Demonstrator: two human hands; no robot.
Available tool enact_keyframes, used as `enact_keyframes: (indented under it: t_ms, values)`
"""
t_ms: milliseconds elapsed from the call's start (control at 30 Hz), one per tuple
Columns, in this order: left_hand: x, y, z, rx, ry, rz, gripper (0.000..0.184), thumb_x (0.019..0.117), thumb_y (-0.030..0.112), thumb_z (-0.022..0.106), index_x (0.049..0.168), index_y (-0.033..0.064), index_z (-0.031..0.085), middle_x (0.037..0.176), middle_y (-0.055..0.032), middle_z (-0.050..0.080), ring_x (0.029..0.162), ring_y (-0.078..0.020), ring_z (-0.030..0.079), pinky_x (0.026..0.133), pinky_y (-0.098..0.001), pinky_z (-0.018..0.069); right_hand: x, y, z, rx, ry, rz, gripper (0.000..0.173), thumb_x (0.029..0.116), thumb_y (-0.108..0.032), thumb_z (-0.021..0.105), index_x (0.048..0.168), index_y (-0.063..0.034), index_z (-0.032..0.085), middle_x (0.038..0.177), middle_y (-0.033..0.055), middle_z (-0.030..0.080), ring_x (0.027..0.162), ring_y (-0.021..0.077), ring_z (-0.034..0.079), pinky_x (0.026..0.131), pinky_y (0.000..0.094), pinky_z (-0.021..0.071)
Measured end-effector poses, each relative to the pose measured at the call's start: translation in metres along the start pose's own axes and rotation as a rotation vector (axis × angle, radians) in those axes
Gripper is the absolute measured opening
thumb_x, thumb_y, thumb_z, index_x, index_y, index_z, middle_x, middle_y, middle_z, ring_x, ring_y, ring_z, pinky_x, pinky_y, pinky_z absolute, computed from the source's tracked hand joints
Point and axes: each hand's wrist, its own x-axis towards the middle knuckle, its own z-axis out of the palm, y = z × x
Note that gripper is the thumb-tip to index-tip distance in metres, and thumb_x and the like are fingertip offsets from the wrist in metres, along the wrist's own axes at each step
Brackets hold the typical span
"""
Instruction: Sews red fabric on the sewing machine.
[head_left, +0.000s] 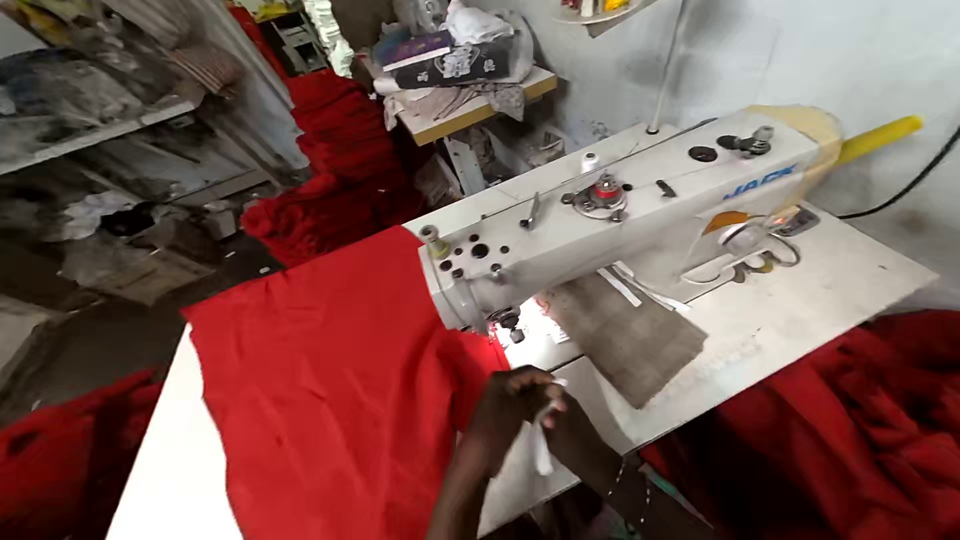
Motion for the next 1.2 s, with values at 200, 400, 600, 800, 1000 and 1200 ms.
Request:
enact_keyframes:
  t_ms: [200, 400, 600, 800, 1000, 1200]
  values:
    - [0.028, -0.043, -0.048, 0.619, 0.333, -0.048, 0.021, 0.0957, 0.012, 0.07, 0.104, -0.0068, 0.074, 0.125, -0.022, 0.067, 0.119, -0.0329, 0.062, 0.106, -0.0454, 0.0463, 0.019, 0.047, 0.046, -0.106, 0.457, -0.462, 0.011, 0.0863, 0.005, 0.066, 0.091, 0.0058, 0.076, 0.097, 0.0206, 0.074, 0.095, 0.0359, 0.073, 0.086, 0.0432, 0.06]
    - [0.046, -0.063, -0.048, 0.544, 0.452, 0.032, 0.016, 0.0947, 0.009, 0.071, 0.095, -0.0069, 0.074, 0.121, -0.0226, 0.067, 0.117, -0.0361, 0.061, 0.105, -0.0508, 0.0441, 0.017, 0.045, 0.045, -0.135, 0.452, -0.446, 0.011, 0.0857, 0.005, 0.067, 0.091, 0.005, 0.077, 0.097, 0.0196, 0.075, 0.094, 0.0342, 0.074, 0.087, 0.0416, 0.0596]
    - [0.046, -0.058, -0.046, 0.569, 0.461, 0.001, 0.013, 0.0943, 0.003, 0.068, 0.095, -0.0088, 0.073, 0.117, -0.0245, 0.065, 0.111, -0.0351, 0.062, 0.101, -0.0492, 0.0475, 0.018, 0.047, 0.046, -0.144, 0.459, -0.451, 0.011, 0.086, 0.003, 0.067, 0.09, 0.0045, 0.077, 0.096, 0.0184, 0.075, 0.092, 0.0328, 0.074, 0.085, 0.0402, 0.0598]
    - [0.039, -0.07, -0.031, 0.621, 0.568, 0.123, 0.012, 0.0935, 0.004, 0.068, 0.099, -0.0057, 0.073, 0.11, -0.0228, 0.069, 0.111, -0.0387, 0.062, 0.102, -0.0539, 0.0447, 0.019, 0.048, 0.045, -0.129, 0.46, -0.46, 0.011, 0.0858, 0.005, 0.066, 0.09, 0.0049, 0.077, 0.096, 0.0189, 0.075, 0.092, 0.0325, 0.074, 0.084, 0.0392, 0.0602]
    - [0.03, -0.092, -0.031, 0.792, 0.499, 0.348, 0.016, 0.0937, 0.004, 0.066, 0.102, 0.0001, 0.08, 0.114, -0.0259, 0.069, 0.117, -0.0501, 0.058, 0.103, -0.0613, 0.0426, 0.017, 0.037, 0.042, -0.156, 0.558, -0.506, 0.013, 0.0853, 0.004, 0.064, 0.087, 0.0051, 0.076, 0.092, 0.0187, 0.075, 0.087, 0.031, 0.075, 0.08, 0.0374, 0.0608]
    - [0.022, -0.096, -0.047, 0.736, 0.53, 0.36, 0.017, 0.0931, 0.011, 0.069, 0.101, 0.0016, 0.081, 0.117, -0.0244, 0.07, 0.118, -0.0478, 0.059, 0.105, -0.0585, 0.0432, 0.016, 0.038, 0.05, -0.361, 0.525, -0.525, 0.008, 0.0817, 0.002, 0.068, 0.082, 0.0028, 0.075, 0.087, 0.0165, 0.075, 0.08, 0.0324, 0.075, 0.062, 0.0442, 0.0604]
